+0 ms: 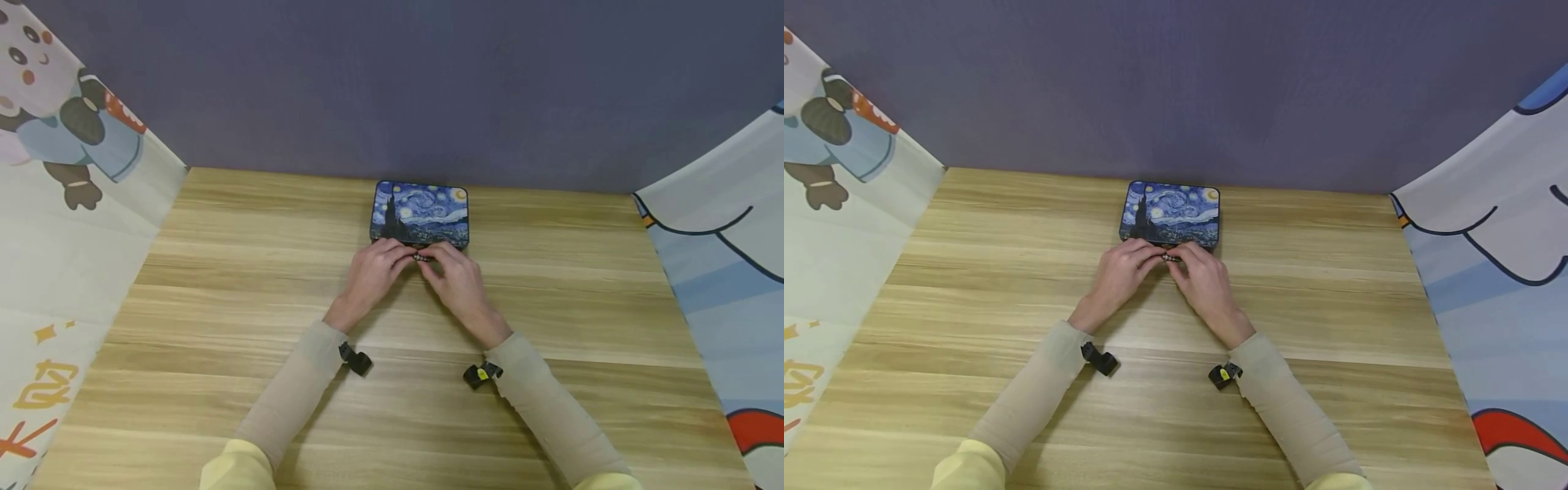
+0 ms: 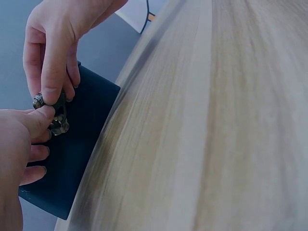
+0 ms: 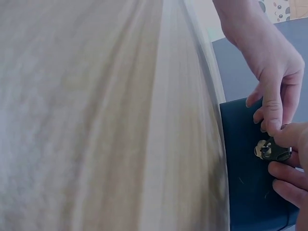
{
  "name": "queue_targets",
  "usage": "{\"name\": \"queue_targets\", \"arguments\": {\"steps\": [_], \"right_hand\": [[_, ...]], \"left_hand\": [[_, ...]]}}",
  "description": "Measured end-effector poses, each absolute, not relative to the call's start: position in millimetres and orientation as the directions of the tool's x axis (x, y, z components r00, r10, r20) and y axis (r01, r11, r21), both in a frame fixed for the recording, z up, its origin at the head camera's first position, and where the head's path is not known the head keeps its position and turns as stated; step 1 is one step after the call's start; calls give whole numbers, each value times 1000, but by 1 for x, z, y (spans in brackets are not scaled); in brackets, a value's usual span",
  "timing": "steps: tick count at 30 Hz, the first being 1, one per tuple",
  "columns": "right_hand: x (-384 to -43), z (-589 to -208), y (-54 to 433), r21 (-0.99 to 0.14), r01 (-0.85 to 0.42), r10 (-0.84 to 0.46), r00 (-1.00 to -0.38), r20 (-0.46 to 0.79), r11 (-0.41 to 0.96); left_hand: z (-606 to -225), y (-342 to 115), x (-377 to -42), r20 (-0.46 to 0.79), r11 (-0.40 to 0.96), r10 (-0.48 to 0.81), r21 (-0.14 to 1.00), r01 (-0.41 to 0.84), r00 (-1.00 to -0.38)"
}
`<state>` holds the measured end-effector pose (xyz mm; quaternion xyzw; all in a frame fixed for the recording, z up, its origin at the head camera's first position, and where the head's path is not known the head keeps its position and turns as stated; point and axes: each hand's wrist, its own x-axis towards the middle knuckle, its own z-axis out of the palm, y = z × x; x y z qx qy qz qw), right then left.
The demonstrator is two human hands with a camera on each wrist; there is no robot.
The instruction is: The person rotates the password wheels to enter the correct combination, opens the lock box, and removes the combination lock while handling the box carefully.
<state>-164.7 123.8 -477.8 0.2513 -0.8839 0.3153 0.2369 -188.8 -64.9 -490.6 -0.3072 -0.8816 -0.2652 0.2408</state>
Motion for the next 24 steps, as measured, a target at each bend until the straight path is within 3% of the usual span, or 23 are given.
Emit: {"name": "queue_targets", "arguments": {"steps": [24], "right_hand": [[-166,-479,124,-448,-591,-295,-767,570,671]], "left_hand": [[-493,-66,-190,582,664,416,330,671,-699]]}}
